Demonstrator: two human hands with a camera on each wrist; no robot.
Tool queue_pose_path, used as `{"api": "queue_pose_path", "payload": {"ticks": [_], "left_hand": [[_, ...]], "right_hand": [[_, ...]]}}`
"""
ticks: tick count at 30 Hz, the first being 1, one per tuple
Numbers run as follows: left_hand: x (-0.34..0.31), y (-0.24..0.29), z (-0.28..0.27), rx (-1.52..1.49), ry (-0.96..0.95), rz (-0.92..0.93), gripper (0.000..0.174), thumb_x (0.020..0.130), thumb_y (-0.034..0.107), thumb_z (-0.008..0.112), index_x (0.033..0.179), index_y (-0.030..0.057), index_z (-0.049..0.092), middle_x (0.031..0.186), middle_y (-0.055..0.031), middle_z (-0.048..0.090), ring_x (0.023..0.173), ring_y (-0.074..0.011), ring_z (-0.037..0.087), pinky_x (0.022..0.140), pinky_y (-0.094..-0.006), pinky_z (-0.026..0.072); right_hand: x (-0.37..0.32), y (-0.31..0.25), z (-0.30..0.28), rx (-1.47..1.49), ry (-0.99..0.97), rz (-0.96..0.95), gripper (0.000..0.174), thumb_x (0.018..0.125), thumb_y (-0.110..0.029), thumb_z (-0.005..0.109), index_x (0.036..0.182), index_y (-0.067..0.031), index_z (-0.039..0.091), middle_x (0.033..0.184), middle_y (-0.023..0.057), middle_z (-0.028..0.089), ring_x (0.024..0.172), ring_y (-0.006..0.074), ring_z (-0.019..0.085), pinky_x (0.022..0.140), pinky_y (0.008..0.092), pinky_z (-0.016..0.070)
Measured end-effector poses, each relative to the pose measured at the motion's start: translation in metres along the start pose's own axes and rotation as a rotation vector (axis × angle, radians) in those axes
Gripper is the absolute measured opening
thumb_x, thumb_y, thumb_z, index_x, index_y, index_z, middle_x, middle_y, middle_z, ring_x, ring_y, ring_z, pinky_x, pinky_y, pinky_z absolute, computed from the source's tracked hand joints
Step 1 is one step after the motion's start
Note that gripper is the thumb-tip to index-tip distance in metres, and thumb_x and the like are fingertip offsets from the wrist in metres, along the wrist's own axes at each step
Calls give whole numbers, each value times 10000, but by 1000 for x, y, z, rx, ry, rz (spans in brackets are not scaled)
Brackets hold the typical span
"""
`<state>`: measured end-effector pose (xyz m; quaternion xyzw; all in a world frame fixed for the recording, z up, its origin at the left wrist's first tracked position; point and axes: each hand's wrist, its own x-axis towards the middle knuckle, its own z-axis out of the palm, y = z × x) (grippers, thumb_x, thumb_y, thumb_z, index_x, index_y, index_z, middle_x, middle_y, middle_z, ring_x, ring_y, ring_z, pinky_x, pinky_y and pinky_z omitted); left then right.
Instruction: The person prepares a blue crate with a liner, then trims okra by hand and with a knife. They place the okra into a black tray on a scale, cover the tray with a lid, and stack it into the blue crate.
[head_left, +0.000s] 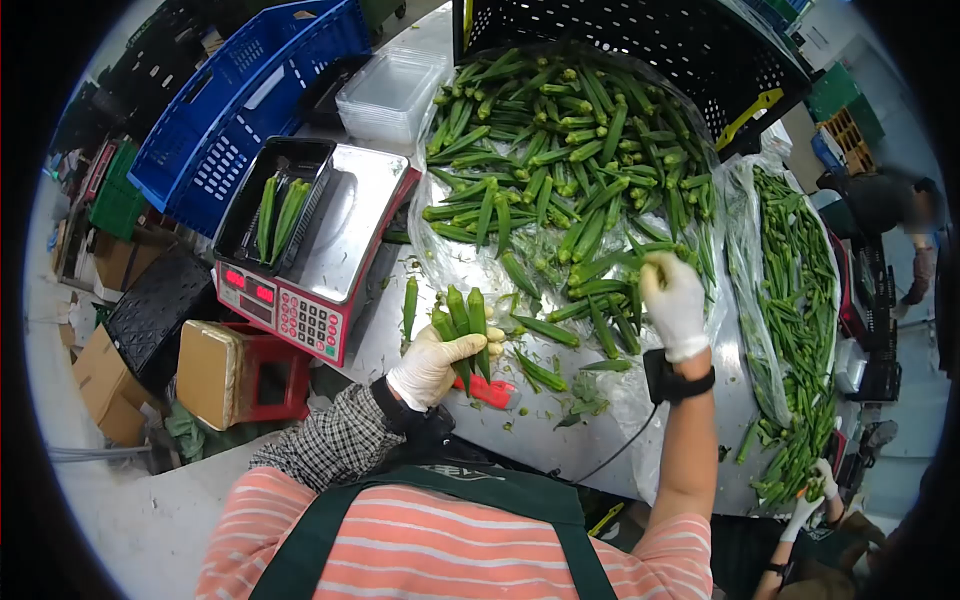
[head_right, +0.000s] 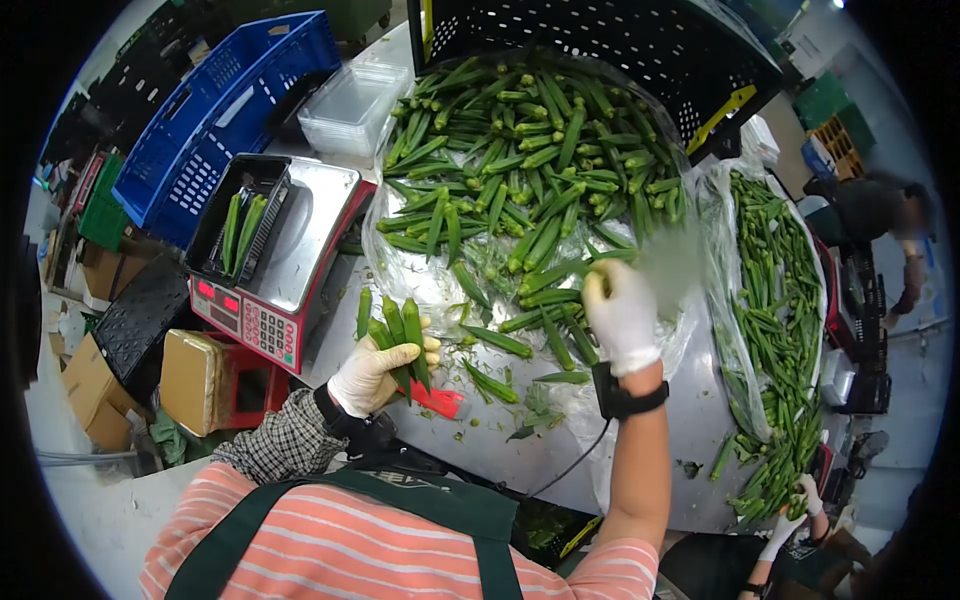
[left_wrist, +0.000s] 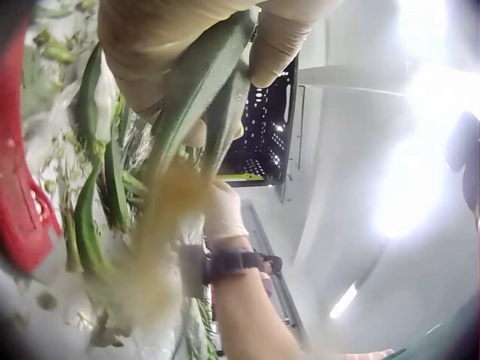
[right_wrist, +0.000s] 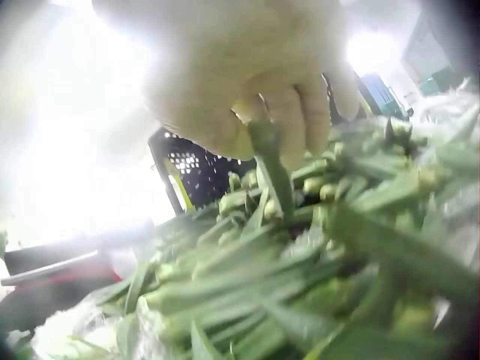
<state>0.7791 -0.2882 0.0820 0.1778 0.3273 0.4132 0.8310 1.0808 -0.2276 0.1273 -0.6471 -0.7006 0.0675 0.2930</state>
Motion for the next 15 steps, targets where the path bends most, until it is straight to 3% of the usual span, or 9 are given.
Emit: {"api": "queue_pose_path", "payload": {"ticks": [3,5,6,8,9,11,13,15], "left_hand": [[12,-2,11,228,-52,108,502,773,27,653,1220,-11,429,1066,-116,574,967,-200,574,862,-330,461],[12,0,28,402,-89,20,543,746,21,677,1227,1,428,1105,-106,549,994,-164,550,891,-298,430],[20,-13,26,427,-227,156,572,724,18,694,1231,19,429,1123,-95,527,974,-128,539,867,-268,430],[15,-18,34,417,-173,69,508,746,32,674,1205,31,456,1030,-71,564,892,-118,565,805,-251,455],[13,-15,31,488,-113,3,481,756,36,663,1193,24,463,996,-66,576,867,-128,577,791,-259,464],[16,-18,13,220,-51,-40,437,773,44,637,1174,5,469,941,-65,589,844,-163,600,794,-288,475],[9,-9,5,-24,-35,-68,430,782,19,594,1186,-5,450,980,-101,587,894,-223,604,816,-343,493],[7,-5,0,-85,-24,-74,452,784,35,611,1201,2,439,1008,-116,585,927,-242,599,831,-369,497]], "right_hand": [[-23,-48,-20,193,-372,-46,139,773,-138,565,829,-32,636,750,159,625,704,306,608,637,371,483],[-31,-77,-12,325,-534,-44,153,780,-158,592,848,-27,632,732,148,624,672,283,614,623,351,486],[-34,-89,-4,453,-561,5,167,786,-179,604,852,-28,631,725,139,624,657,273,612,618,343,485],[-29,-98,7,681,-683,75,226,799,-243,633,887,-35,631,740,122,630,661,241,614,618,313,483],[-17,-91,12,685,-683,64,226,799,-243,633,887,-35,631,740,122,630,661,241,614,618,313,483],[15,-60,27,530,-363,1,244,804,-245,624,913,-27,631,804,149,641,726,273,623,661,332,490],[54,-7,49,25,-163,118,321,806,-295,609,964,-15,620,879,190,638,833,315,619,732,369,487],[76,37,82,-171,-141,253,381,803,-331,587,998,-4,604,907,214,629,903,349,596,776,407,471]]}}
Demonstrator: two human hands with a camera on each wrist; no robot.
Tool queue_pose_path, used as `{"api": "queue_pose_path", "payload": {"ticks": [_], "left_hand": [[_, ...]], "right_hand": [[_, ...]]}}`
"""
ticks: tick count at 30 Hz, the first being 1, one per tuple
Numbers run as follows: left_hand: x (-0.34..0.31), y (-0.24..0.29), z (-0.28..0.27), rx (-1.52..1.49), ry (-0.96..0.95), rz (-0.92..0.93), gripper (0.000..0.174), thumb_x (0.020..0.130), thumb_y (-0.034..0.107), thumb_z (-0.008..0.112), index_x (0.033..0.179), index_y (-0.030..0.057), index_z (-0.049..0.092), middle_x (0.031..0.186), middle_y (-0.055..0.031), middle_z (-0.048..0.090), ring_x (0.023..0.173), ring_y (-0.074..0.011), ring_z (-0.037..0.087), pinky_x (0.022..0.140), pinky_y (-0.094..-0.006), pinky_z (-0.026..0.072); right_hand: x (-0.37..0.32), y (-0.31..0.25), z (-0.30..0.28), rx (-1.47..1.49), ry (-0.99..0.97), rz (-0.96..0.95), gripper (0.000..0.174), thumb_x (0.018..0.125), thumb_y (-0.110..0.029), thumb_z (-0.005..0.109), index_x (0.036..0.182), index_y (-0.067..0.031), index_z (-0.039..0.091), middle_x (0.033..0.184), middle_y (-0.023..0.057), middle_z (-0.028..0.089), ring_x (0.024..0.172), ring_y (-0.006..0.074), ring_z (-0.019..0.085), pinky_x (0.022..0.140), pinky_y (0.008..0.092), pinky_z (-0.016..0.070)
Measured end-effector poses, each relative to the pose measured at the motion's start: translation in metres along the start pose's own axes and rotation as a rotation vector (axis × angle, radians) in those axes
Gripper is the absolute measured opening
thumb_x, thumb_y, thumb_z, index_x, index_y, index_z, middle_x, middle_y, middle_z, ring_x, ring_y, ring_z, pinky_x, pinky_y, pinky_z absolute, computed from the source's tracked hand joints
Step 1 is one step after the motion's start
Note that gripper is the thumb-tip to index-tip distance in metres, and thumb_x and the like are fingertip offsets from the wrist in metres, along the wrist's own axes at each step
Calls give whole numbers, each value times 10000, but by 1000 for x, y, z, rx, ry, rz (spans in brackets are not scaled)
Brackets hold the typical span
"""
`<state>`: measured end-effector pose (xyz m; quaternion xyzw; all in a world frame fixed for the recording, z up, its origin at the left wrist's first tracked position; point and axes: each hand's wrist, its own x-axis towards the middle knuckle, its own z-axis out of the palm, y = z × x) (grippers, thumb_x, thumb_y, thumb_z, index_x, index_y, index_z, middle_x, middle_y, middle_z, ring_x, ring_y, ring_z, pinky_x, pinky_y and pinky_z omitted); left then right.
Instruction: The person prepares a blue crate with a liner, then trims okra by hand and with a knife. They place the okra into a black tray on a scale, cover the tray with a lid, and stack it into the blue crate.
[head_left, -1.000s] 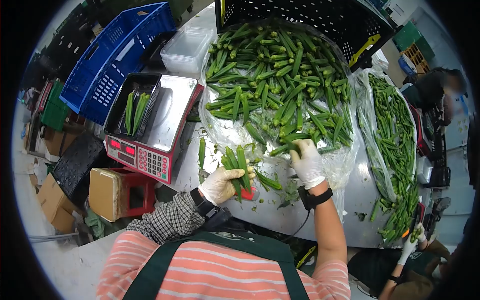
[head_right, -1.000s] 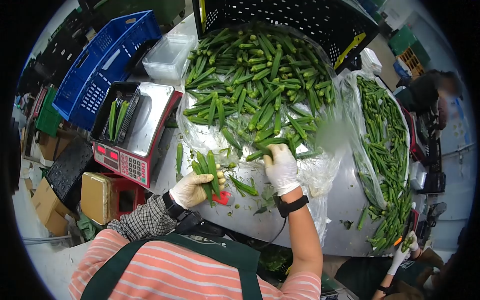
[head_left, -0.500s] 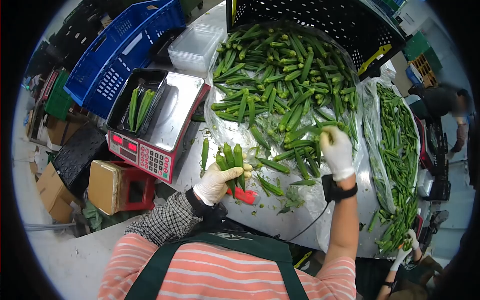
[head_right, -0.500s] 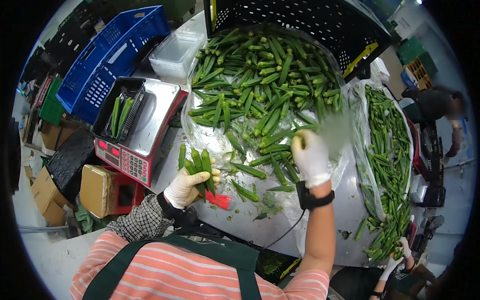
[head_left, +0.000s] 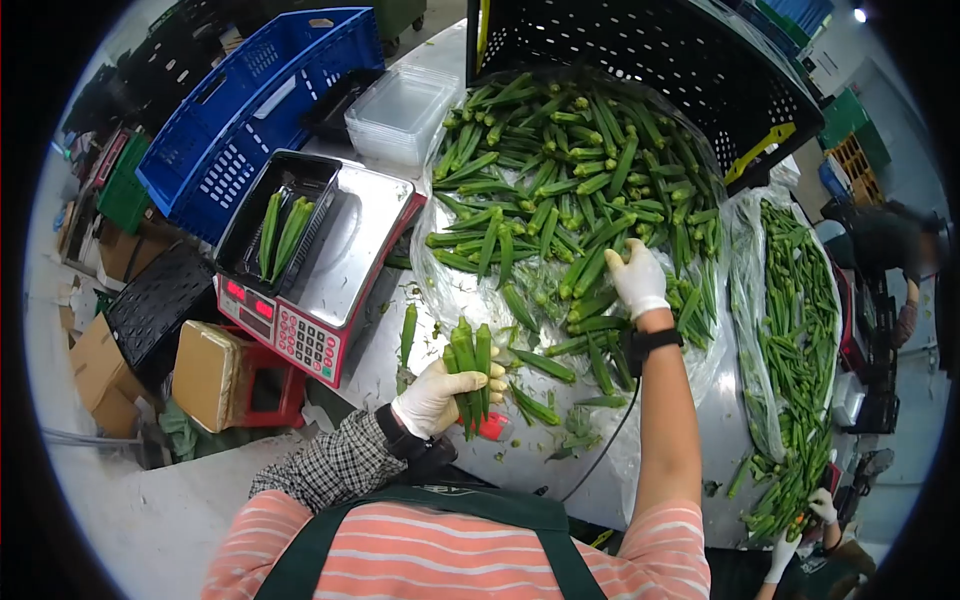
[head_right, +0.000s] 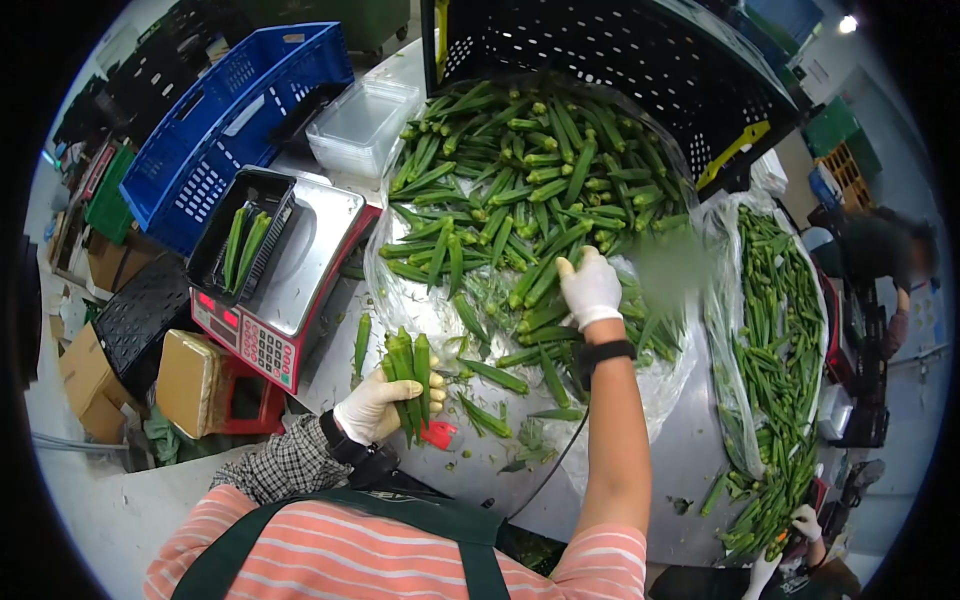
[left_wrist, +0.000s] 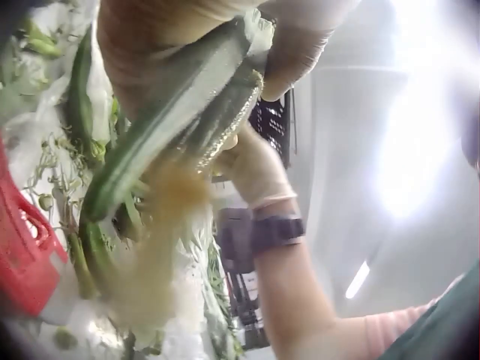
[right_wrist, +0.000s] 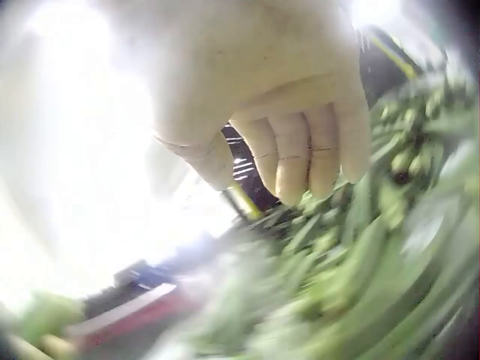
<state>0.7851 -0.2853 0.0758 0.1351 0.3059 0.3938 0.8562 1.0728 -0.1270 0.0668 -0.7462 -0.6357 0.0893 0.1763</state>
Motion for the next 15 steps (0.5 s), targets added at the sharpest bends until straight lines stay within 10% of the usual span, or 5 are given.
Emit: {"api": "queue_pose_path", "payload": {"ticks": [4,9,15], "left_hand": [[3,1,-4,-59,24,-8,484,783,71,644,1213,5,432,1024,-127,584,941,-252,597,831,-380,502],[12,7,-4,-87,-4,10,487,793,90,652,1218,7,428,1065,-143,572,950,-255,595,830,-373,506],[31,7,15,245,-111,172,495,775,51,650,1223,-11,447,1130,-130,560,1053,-251,548,964,-381,397]], "right_hand": [[23,25,27,117,-15,70,334,798,-268,562,1001,-4,596,894,213,630,891,341,602,759,406,473],[-27,24,-73,136,-63,6,223,782,-197,566,964,-81,621,822,127,632,759,275,616,696,349,485],[-88,-48,-103,129,-605,-580,193,752,-183,557,882,-73,648,890,134,599,800,299,598,722,365,492]]}}
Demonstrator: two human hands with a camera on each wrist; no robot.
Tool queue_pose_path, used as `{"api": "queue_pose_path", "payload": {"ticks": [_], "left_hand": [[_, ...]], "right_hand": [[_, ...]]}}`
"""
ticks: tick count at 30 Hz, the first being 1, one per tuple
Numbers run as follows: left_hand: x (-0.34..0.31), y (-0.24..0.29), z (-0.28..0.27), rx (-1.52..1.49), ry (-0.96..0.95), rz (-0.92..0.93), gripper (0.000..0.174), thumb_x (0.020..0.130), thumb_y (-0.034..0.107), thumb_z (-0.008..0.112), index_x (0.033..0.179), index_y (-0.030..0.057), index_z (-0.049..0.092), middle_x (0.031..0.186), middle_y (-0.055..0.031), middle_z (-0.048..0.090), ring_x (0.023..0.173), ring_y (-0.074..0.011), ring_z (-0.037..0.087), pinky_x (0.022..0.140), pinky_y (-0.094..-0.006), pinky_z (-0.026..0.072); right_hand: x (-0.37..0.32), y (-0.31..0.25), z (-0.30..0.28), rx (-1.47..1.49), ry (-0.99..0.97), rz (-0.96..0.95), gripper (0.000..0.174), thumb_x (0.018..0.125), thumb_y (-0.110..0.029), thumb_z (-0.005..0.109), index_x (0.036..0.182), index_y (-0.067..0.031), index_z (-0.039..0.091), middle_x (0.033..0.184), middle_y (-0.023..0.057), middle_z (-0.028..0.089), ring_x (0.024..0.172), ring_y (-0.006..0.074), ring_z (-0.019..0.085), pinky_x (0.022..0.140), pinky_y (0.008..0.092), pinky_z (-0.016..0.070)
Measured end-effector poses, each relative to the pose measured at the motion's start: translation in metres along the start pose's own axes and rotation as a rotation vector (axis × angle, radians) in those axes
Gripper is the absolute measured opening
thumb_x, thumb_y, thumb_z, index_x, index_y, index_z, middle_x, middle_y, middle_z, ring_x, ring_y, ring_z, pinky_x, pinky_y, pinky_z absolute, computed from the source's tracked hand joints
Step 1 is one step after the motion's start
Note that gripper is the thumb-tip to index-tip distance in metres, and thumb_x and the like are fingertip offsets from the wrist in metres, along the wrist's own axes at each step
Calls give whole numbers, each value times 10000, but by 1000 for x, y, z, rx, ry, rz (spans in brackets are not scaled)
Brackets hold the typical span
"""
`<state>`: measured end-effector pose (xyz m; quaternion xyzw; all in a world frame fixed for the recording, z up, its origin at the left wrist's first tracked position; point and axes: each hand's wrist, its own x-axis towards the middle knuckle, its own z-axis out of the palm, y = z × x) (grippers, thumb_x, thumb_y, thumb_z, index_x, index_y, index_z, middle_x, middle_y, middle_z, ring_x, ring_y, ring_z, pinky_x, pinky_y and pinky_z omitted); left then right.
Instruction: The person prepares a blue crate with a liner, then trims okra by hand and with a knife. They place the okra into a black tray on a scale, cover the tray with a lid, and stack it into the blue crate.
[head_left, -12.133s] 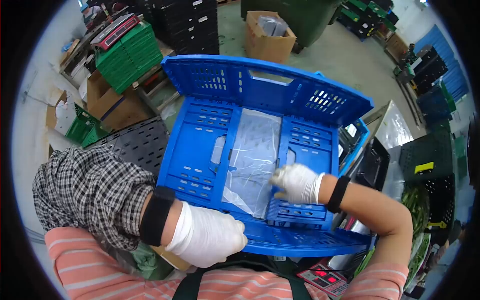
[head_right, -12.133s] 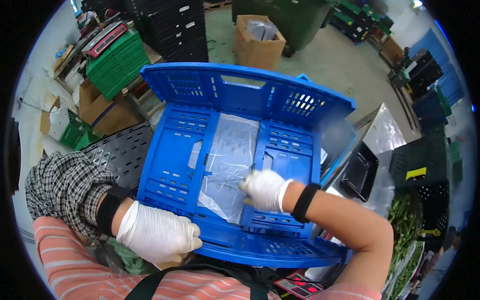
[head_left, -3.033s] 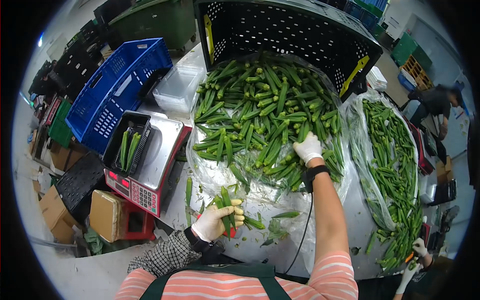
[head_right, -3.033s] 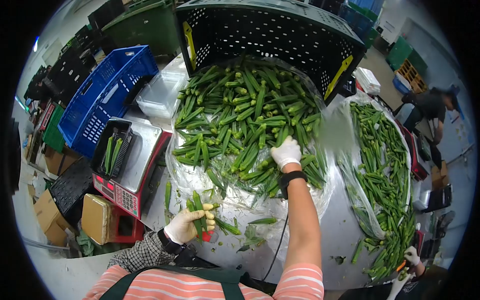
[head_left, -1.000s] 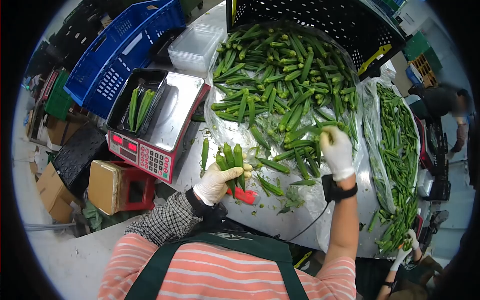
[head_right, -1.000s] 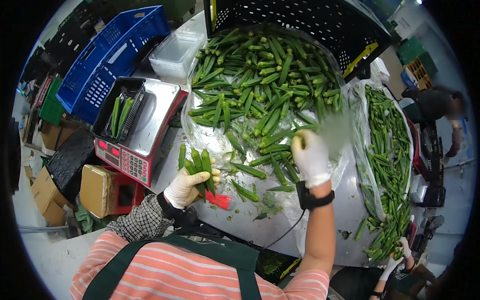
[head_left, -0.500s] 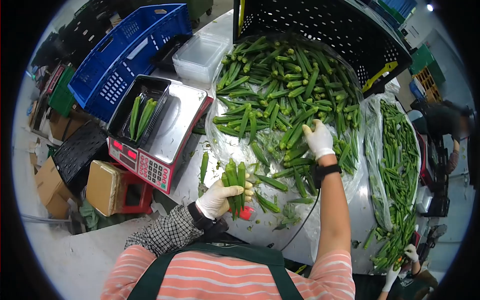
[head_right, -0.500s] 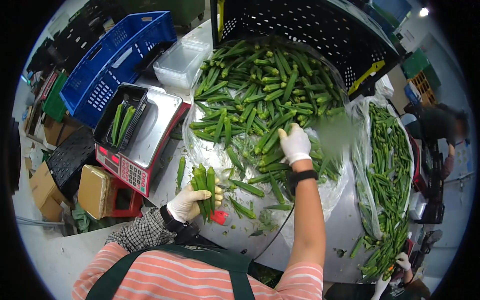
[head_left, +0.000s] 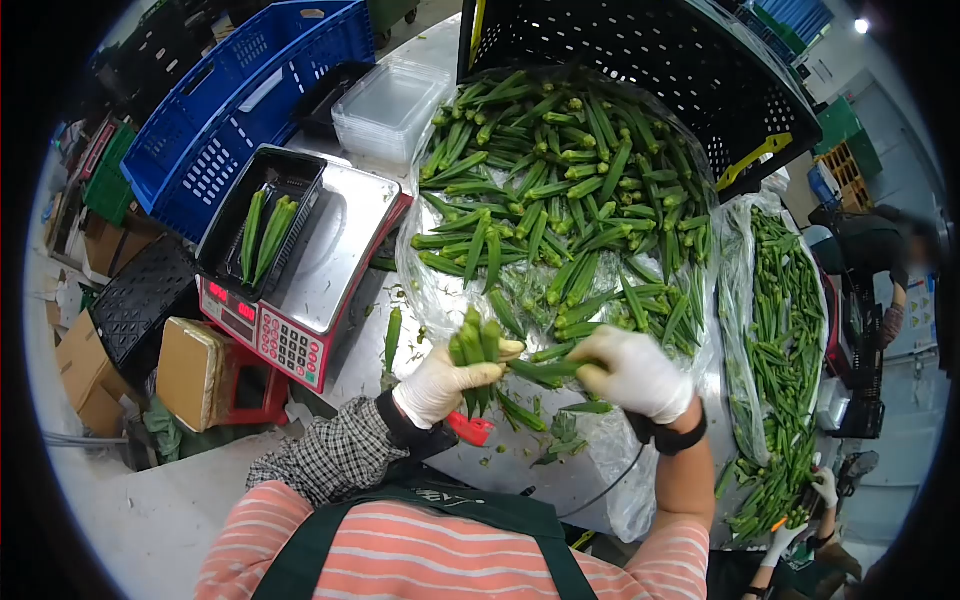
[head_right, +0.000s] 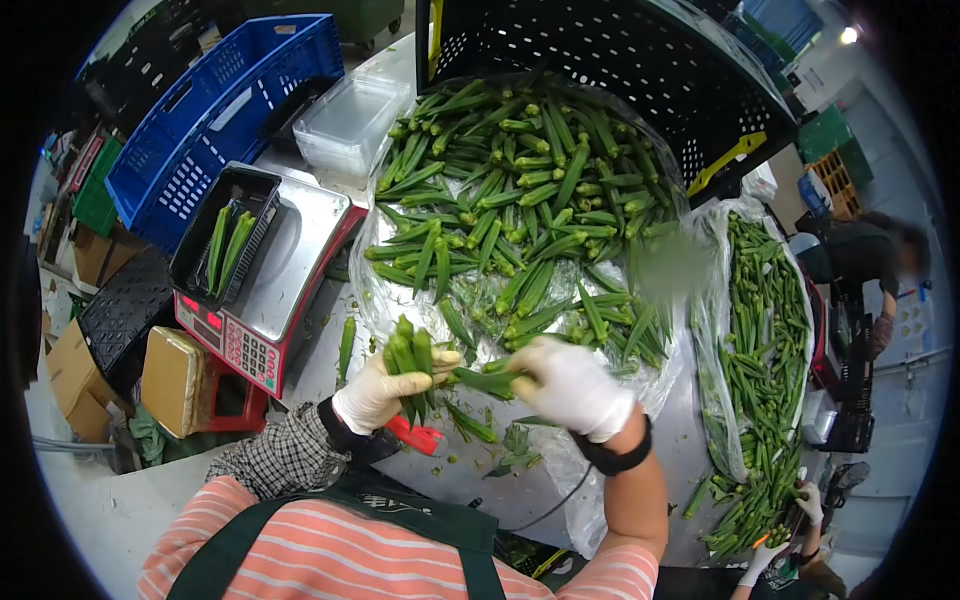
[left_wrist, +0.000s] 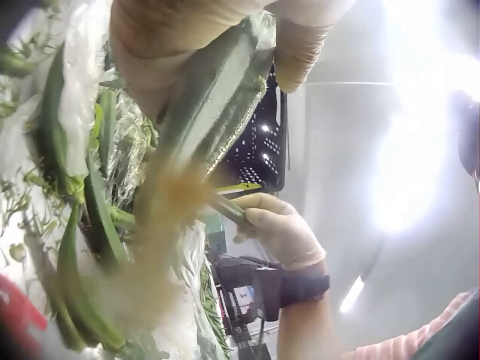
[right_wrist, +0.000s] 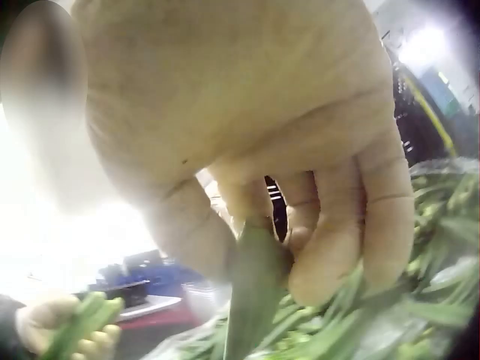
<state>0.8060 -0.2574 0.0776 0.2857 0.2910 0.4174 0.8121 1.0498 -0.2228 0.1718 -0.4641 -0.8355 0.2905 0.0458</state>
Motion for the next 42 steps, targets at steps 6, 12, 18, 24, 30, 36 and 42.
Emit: {"api": "queue_pose_path", "payload": {"ticks": [6,12,18,24,30,36,42], "left_hand": [[-6,-6,-2,-67,-130,-155,481,780,53,644,1217,-11,453,1121,-127,562,1037,-216,554,913,-333,420],[-21,-6,-21,-372,59,-241,476,789,38,618,1220,-26,426,1167,-206,525,1046,-305,560,918,-424,472],[-21,-1,-23,-448,109,-216,470,794,65,625,1215,-25,436,1189,-208,512,1050,-303,558,918,-418,473],[-18,1,-12,-519,24,-254,504,824,107,612,1259,-21,391,1225,-219,486,1096,-313,529,944,-417,454],[-26,6,0,-537,-119,-263,507,875,178,554,1296,-23,354,1311,-202,414,1177,-302,464,1011,-424,385],[-45,17,-2,-599,-187,-266,546,877,241,556,1309,-17,345,1308,-206,417,1186,-306,454,1008,-422,378],[-58,13,-10,-657,-258,-233,467,858,225,599,1250,37,432,1159,-130,541,1097,-234,524,935,-373,447]], "right_hand": [[54,-16,9,313,14,-171,187,776,-213,607,871,-52,626,836,130,580,780,296,588,717,354,481],[110,124,-28,-700,448,349,577,666,-21,609,1220,-113,476,1214,205,468,945,336,562,777,394,488],[102,172,-25,-453,694,75,248,713,-30,604,957,-60,578,949,148,583,879,303,571,755,395,463],[33,101,-29,1184,656,59,262,834,-100,599,1072,-17,524,1088,140,582,883,217,609,758,327,519],[-1,28,14,1543,574,-125,370,802,-103,645,1133,-28,499,1207,186,508,1002,291,577,836,376,506],[-8,-56,55,814,813,-129,295,776,29,626,1058,-40,571,1211,165,504,1047,248,551,876,340,470],[0,-120,91,-89,610,-353,447,666,70,610,1097,-42,570,1200,203,502,1017,349,549,873,382,453]]}}
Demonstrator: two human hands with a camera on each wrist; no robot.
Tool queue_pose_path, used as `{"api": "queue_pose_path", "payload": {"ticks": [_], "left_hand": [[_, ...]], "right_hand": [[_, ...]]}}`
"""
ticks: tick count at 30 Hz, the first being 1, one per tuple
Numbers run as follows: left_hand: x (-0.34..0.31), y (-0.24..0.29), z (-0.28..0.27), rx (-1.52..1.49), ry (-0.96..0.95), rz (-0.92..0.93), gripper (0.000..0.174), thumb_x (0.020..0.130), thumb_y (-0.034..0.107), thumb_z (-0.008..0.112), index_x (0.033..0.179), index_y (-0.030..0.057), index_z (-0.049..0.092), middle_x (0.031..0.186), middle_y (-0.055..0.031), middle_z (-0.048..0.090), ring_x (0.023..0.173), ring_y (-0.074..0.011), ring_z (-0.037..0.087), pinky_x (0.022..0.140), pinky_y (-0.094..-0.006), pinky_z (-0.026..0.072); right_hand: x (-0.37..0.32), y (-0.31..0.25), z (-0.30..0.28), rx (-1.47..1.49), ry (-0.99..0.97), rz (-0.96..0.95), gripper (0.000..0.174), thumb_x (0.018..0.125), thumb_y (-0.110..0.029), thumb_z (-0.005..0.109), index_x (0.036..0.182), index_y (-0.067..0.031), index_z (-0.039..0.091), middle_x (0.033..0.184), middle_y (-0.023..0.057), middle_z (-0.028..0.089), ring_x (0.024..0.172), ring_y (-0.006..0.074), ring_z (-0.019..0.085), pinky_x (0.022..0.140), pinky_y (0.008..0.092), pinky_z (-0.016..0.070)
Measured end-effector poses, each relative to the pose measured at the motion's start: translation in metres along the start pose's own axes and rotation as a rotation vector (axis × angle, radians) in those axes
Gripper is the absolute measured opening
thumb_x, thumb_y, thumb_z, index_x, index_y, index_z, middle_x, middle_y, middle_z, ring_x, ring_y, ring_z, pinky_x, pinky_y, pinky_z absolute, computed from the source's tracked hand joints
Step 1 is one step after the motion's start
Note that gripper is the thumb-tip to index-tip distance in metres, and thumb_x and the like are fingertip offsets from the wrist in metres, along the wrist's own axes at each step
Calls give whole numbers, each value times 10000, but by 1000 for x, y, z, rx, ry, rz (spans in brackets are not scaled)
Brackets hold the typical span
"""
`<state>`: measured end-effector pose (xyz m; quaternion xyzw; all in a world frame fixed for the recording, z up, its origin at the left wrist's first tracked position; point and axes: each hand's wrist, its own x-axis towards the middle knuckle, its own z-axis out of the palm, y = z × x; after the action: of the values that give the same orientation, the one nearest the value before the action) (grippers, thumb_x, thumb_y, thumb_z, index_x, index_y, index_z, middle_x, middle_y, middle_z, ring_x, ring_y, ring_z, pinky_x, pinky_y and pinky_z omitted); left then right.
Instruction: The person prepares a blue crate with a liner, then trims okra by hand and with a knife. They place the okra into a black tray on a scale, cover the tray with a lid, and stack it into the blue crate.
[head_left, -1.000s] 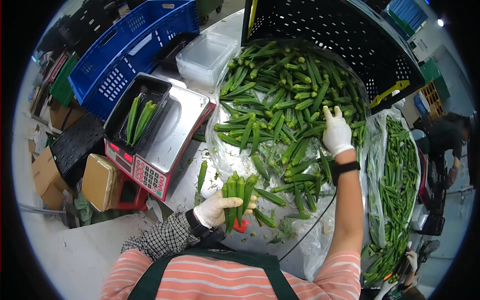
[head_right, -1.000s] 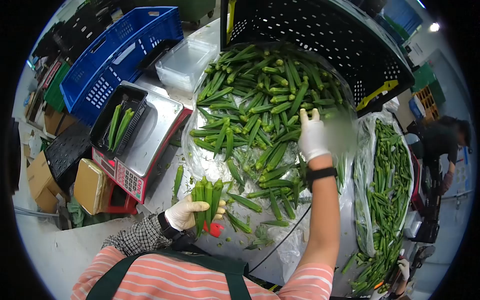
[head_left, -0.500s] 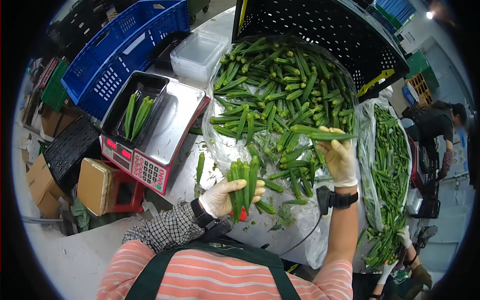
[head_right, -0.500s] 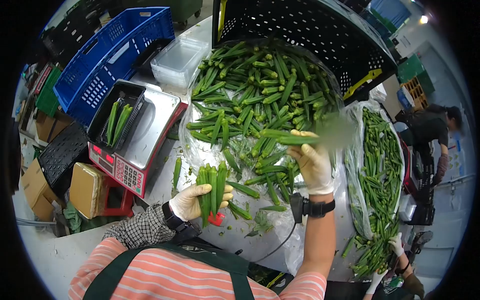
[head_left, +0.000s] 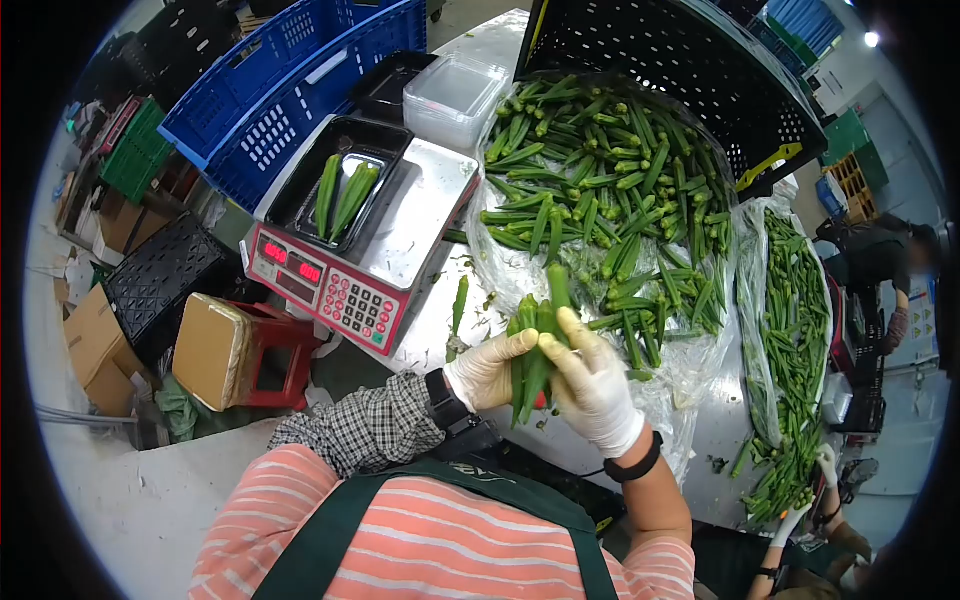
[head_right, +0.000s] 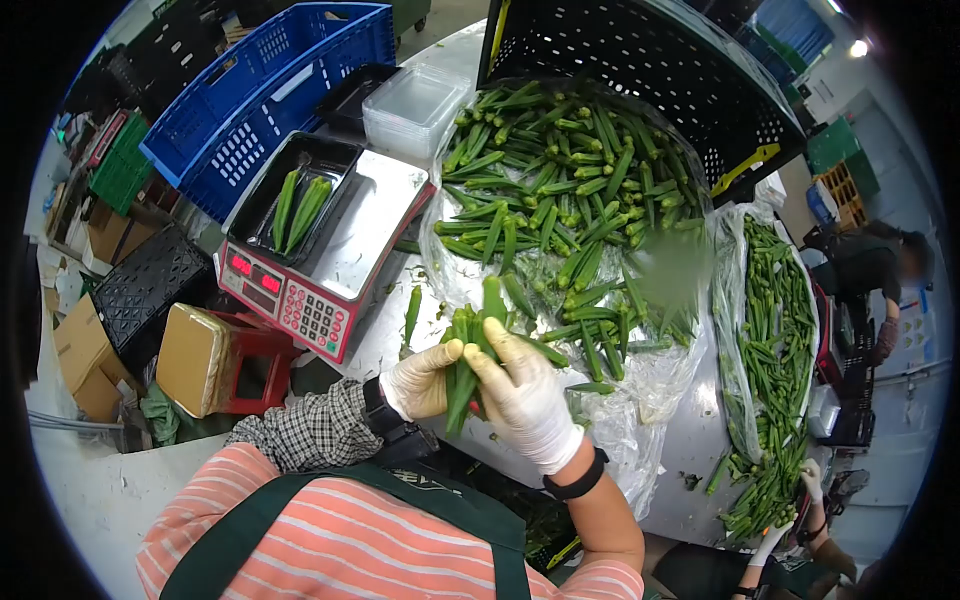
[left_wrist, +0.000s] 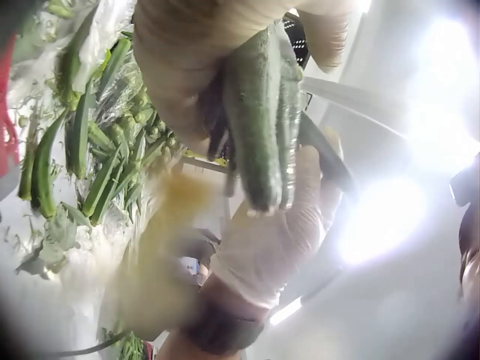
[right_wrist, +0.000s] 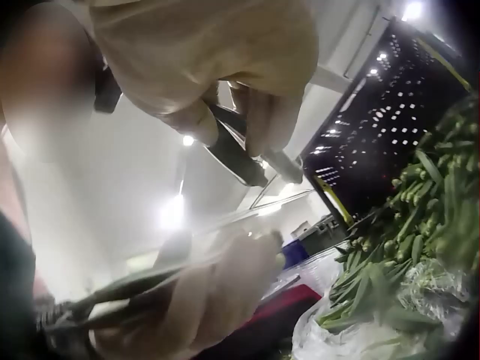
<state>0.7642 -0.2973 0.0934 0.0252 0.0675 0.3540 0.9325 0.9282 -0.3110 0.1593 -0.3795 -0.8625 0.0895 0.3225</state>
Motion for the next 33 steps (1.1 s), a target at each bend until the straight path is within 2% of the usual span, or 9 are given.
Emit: {"api": "queue_pose_path", "payload": {"ticks": [5,13,15,21,24,25,28,31,33], "left_hand": [[-16,9,-6,-1,30,-7,407,860,137,570,1233,26,450,1150,-134,555,1057,-236,554,930,-387,452],[-43,32,4,-52,-129,152,482,863,138,556,1287,-6,377,1250,-169,484,1187,-261,458,1018,-397,365],[-56,41,4,53,-83,176,538,838,135,568,1311,8,348,1263,-210,458,1218,-296,420,1036,-422,329],[-113,117,54,522,198,441,507,753,110,640,1210,23,440,1061,-149,570,924,-254,587,837,-395,478],[-119,187,91,1021,316,662,534,732,24,590,1237,23,417,1081,-116,569,926,-225,584,821,-339,479],[-109,205,92,932,308,725,407,702,-28,622,1098,2,530,1002,-62,591,884,-168,581,789,-280,477],[-87,279,46,1382,541,726,347,693,-41,637,1023,14,544,943,-49,603,827,-143,582,750,-262,466],[-91,294,38,1753,833,222,447,703,65,681,1099,-72,525,936,-95,615,830,-158,583,747,-262,460],[-100,292,47,1850,785,308,492,732,109,666,1124,-132,491,1001,-160,602,900,-181,582,789,-266,453]], "right_hand": [[-12,-16,5,206,109,186,426,691,105,548,1100,-15,554,1212,231,485,1061,373,527,902,397,433],[-5,-63,42,31,18,85,507,640,63,593,1133,-30,524,1231,223,457,998,351,527,855,401,431],[5,-67,48,47,23,59,526,633,67,584,1145,-34,517,1209,220,475,979,350,529,841,407,434],[38,-83,56,107,15,-49,517,646,33,593,1153,-23,508,1168,186,510,957,333,542,809,407,435],[36,-73,49,75,-5,-4,418,671,-4,615,1084,-23,557,1084,165,557,916,317,560,774,389,452],[29,-68,45,55,-30,12,376,682,-20,622,1055,-23,575,1047,156,575,899,309,567,764,379,458],[8,-56,36,13,-58,67,258,717,-55,618,973,-27,600,964,148,601,848,292,588,738,362,477],[-15,-34,21,-47,-50,168,243,715,-44,629,955,-28,601,934,149,610,829,304,594,729,368,481],[-36,-2,4,-153,7,262,191,724,-52,609,913,-31,597,892,146,618,797,308,604,714,376,489]]}}
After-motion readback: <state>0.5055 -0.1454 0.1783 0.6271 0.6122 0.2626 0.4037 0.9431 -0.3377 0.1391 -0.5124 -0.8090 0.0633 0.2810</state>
